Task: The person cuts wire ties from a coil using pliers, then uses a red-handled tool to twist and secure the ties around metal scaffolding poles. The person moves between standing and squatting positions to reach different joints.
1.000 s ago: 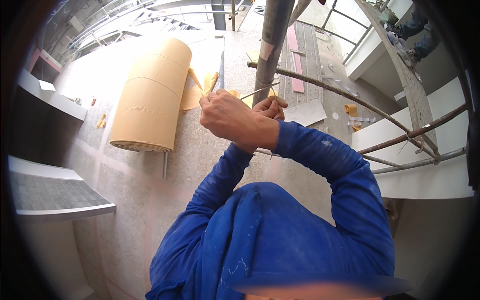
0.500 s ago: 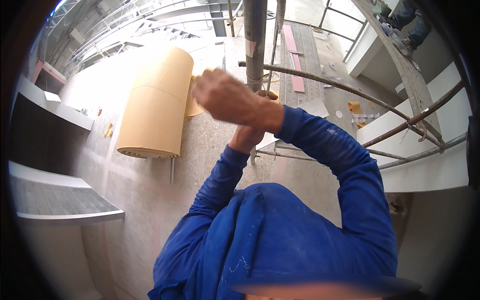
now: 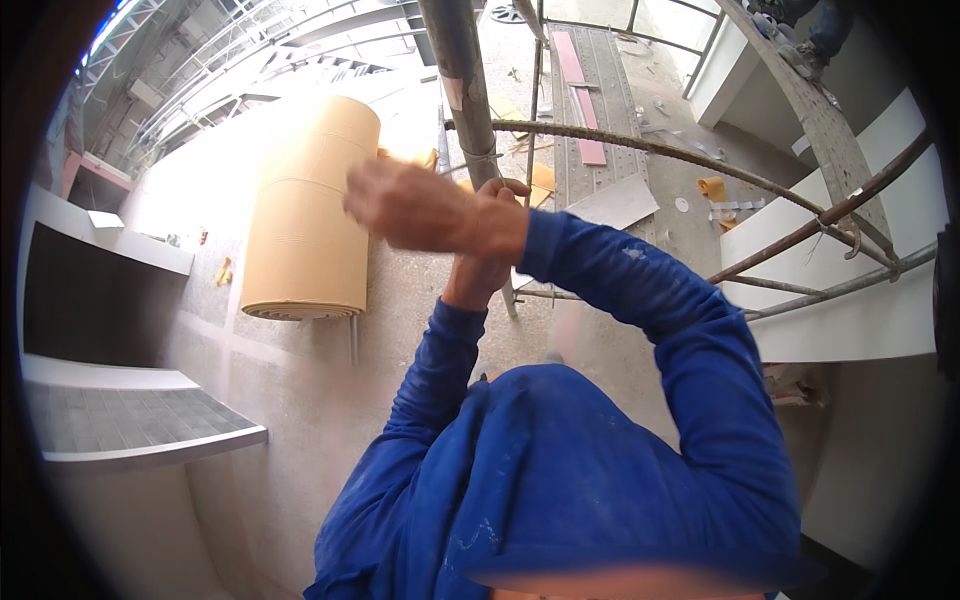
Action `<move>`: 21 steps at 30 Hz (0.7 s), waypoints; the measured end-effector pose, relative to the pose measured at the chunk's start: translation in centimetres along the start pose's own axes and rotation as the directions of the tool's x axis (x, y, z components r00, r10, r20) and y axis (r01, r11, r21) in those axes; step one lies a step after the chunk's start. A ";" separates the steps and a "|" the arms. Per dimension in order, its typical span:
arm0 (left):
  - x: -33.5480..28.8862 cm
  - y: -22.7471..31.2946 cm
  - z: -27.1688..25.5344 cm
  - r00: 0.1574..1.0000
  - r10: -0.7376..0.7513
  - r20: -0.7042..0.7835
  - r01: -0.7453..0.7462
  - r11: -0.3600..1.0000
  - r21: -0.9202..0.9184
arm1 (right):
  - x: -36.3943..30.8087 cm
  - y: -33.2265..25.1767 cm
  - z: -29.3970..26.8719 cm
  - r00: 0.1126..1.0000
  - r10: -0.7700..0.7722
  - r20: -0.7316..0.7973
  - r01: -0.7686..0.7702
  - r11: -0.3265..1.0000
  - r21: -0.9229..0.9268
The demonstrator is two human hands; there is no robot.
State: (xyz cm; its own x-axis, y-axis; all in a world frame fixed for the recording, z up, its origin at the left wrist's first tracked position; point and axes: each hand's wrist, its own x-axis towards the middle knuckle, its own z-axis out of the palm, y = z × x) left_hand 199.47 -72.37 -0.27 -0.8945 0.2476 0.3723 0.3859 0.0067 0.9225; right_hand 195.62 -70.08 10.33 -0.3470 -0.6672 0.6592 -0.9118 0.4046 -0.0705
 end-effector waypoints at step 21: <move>-0.1 0.5 0.8 0.999 -0.047 -0.028 0.042 0.989 -0.141 | -0.9 -0.1 0.1 0.931 0.086 -0.355 0.037 0.945 0.326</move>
State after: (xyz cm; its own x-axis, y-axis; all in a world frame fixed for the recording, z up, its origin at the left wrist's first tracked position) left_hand 199.96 -71.64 0.10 -0.9175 0.2196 0.3315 0.3119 -0.1199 0.9425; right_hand 196.00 -69.63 9.66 -0.3233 -0.3645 0.8733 -0.9458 0.1532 -0.2862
